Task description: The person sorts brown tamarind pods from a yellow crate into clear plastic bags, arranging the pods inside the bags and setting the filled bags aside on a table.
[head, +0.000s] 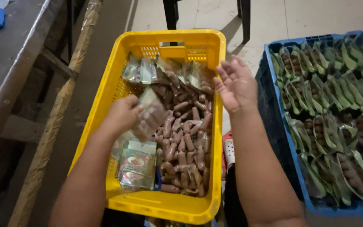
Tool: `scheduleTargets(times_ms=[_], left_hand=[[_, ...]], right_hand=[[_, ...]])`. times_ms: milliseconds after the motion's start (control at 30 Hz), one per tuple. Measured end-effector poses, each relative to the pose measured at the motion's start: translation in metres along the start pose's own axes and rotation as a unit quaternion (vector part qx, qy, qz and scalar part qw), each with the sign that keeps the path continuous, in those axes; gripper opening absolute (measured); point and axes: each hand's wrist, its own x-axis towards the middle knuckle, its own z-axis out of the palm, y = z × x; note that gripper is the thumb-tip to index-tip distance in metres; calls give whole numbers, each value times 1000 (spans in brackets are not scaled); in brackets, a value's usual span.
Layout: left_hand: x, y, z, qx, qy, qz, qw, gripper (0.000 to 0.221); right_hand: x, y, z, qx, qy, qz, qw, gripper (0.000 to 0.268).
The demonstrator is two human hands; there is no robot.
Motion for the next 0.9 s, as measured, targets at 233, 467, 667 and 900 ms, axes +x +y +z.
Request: scheduleTargets(times_ms=[233,467,667,900], left_hand=[[73,-5,-9,156,52,79,983,24],[170,53,9,-176,103,6,979,12],[230,-68,64,108,68,31,991,34],[133,-117,57,268,-97,81,955,29]], right_hand=[[-3,-1,17,12,11,-1,1000,24],[-32,-9,68,2,119,-14,993,24],[-14,-10,44,8,99,-17,995,20],[-17,-8,41,10,71,-2,997,24]])
